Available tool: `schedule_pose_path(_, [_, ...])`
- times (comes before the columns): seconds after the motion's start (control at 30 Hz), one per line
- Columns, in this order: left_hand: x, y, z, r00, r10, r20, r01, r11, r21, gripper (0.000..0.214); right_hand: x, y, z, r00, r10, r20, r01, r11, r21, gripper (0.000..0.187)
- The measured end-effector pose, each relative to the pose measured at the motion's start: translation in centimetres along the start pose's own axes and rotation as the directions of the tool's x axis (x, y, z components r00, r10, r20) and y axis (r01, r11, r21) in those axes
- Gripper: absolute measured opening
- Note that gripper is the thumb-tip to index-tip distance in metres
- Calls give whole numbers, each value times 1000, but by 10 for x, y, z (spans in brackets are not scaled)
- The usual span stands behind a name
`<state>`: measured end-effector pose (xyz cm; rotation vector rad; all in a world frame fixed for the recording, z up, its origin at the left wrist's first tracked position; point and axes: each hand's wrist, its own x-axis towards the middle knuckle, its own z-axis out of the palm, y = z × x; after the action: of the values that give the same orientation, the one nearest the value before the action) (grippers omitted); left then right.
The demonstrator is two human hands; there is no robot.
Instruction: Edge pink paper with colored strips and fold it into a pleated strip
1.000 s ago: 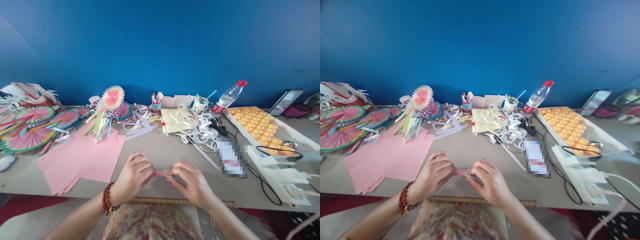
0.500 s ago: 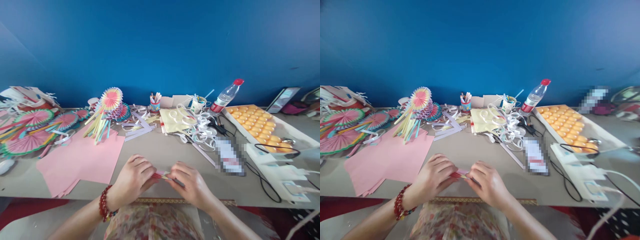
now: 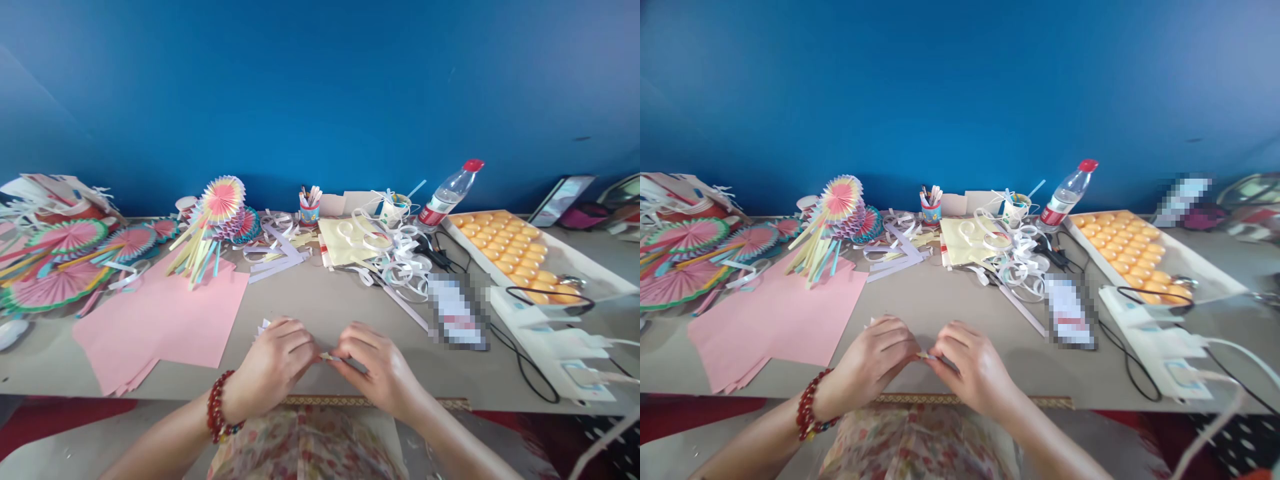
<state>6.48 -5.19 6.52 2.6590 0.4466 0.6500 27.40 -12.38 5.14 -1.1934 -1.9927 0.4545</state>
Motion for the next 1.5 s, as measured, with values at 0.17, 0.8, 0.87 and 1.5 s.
schedule_pose_path(0.17, [-1, -1, 1, 1000, 8, 8, -8, 999, -39, 19, 1, -2, -1, 1000, 2, 13, -2, 1000, 30, 17])
schedule_pose_path(0.8, [-5, -6, -12, 990, -137, 25, 137, 990, 15, 20, -4, 5, -13, 998, -38, -55, 39, 999, 15, 9])
schedule_pose_path(0.87, [-6, -6, -14, 988, -156, 20, 156, 988, -11, 18, -4, 6, -14, 998, -39, -58, 40, 999, 11, 8])
schedule_pose_path(1.5, [-17, -13, -27, 956, -242, -168, 204, 956, -213, 9, -5, 16, -21, 990, -71, -121, 76, 996, 39, 11])
